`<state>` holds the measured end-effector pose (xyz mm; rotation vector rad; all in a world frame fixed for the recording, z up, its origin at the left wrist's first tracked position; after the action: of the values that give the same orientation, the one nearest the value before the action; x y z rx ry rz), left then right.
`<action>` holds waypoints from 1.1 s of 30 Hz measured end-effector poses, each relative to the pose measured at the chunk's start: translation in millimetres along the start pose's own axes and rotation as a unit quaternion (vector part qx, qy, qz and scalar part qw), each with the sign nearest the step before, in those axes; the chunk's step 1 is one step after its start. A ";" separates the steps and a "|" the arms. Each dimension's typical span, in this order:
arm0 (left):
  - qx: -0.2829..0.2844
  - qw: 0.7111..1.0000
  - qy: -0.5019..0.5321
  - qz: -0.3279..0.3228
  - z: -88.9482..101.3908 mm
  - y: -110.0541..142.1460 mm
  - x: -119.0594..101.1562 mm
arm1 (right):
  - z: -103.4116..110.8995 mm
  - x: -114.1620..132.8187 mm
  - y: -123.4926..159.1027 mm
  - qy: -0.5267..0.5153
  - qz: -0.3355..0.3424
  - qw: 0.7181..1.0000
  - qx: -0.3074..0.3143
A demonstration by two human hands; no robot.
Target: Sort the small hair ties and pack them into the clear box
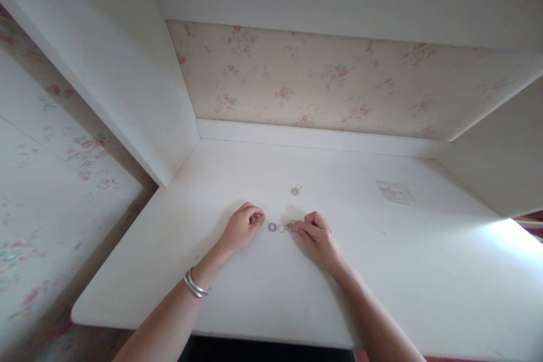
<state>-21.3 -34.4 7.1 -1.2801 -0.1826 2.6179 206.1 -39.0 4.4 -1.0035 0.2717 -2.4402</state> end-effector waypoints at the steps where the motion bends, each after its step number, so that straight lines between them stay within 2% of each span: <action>1: 0.000 1.000 -0.001 -0.001 -0.3 -0.1 0.1 | -0.4 -0.4 0.2 0.006 0.003 1.000 -0.001; 4: 0.002 1.000 -0.002 0.000 -0.8 -0.3 0.2 | -2.1 2.9 0.6 0.025 0.012 1.000 -0.012; 7: 0.005 1.000 -0.003 0.000 -0.8 -0.3 -0.1 | -6.3 16.1 -1.4 0.058 0.032 0.998 -0.023; 13: 0.003 1.000 -0.006 0.003 0.4 -0.1 -0.9 | -20.6 44.5 -9.8 0.122 0.072 0.990 0.012; 24: 0.004 1.000 0.007 0.000 2.4 0.8 -2.6 | -28.4 40.9 -11.1 0.134 0.072 0.988 0.027; 26: 0.004 1.000 0.011 0.003 3.6 0.2 -2.3 | -22.9 38.5 -9.3 0.121 0.064 0.991 0.001; 29: 0.001 1.000 0.014 0.011 5.6 -1.3 0.1 | -6.5 24.6 -5.1 0.093 0.025 0.992 -0.076; 33: -0.028 0.999 0.011 0.044 6.7 -8.4 4.7 | 17.8 -13.0 0.3 0.019 -0.096 0.982 -0.163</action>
<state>-28.2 -25.2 9.4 -1.3653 -0.2005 2.6882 226.7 -32.7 9.1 -1.1660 0.6313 -2.6474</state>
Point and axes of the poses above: each hand's wrist, its own y-axis away from the middle knuckle, its own z-axis out of the back of the hand, x = y × z, the point moved 3 cm from there along -y, towards the middle knuckle
